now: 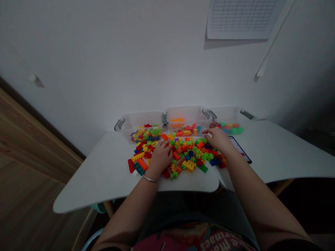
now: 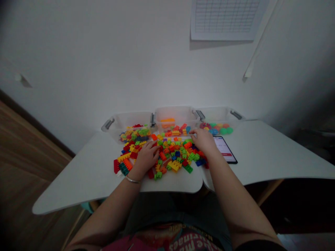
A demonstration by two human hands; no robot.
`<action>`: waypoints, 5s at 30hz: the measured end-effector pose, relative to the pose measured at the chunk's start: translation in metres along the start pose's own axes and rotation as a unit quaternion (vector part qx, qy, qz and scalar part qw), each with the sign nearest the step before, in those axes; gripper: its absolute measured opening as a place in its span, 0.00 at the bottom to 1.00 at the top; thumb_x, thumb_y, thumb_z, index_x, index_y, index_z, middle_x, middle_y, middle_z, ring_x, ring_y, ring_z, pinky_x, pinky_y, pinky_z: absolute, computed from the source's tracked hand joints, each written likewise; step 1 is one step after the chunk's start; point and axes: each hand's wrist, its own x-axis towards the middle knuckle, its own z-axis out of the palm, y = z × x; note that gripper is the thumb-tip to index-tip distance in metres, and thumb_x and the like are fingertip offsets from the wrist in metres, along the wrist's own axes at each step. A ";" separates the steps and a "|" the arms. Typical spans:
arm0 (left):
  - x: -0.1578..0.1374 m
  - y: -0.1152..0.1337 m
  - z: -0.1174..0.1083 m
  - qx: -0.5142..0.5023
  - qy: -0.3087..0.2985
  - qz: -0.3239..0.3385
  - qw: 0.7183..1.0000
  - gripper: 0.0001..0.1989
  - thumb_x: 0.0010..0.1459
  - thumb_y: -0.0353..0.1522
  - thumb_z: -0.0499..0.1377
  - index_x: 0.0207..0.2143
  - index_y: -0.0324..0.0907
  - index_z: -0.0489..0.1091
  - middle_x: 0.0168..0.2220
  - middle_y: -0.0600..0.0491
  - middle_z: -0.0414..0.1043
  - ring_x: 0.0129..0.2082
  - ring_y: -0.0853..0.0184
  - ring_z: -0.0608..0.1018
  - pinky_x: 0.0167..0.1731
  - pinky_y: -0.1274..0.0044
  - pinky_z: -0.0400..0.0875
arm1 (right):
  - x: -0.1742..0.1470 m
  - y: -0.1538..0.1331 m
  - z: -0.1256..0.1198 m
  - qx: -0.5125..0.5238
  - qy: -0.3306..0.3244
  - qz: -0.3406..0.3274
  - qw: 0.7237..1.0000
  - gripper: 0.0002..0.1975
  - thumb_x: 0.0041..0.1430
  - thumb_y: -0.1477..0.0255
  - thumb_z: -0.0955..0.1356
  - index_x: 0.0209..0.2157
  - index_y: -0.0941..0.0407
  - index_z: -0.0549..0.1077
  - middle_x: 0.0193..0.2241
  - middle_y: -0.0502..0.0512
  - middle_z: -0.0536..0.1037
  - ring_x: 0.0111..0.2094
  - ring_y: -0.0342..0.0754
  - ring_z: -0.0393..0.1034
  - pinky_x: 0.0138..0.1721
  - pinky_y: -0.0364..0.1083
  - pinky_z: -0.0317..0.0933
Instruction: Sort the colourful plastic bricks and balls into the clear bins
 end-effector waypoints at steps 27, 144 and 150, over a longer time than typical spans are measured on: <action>0.002 0.002 -0.002 -0.004 0.011 0.004 1.000 0.10 0.58 0.28 0.56 0.39 0.40 0.77 0.50 0.44 0.74 0.52 0.56 0.72 0.54 0.61 0.71 | -0.012 0.018 0.030 -0.072 -0.053 0.050 0.995 0.14 0.60 0.64 0.65 0.42 0.51 0.79 0.38 0.59 0.81 0.41 0.54 0.74 0.39 0.48 0.62; 0.008 0.001 -0.006 -0.104 -0.066 -0.030 0.992 0.09 0.60 0.30 0.54 0.35 0.43 0.74 0.38 0.50 0.78 0.41 0.60 0.76 0.46 0.67 0.69 | -0.040 -0.016 0.034 -0.079 -0.002 0.038 0.996 0.21 0.59 0.59 0.65 0.48 0.58 0.75 0.39 0.64 0.81 0.42 0.60 0.74 0.46 0.56 0.61; 0.009 0.001 -0.006 -0.101 -0.072 -0.036 0.992 0.09 0.60 0.30 0.54 0.35 0.43 0.74 0.38 0.49 0.78 0.42 0.60 0.76 0.46 0.67 0.69 | -0.041 -0.020 0.032 -0.055 0.021 0.040 0.997 0.18 0.59 0.63 0.65 0.47 0.58 0.76 0.39 0.64 0.81 0.42 0.59 0.74 0.48 0.56 0.61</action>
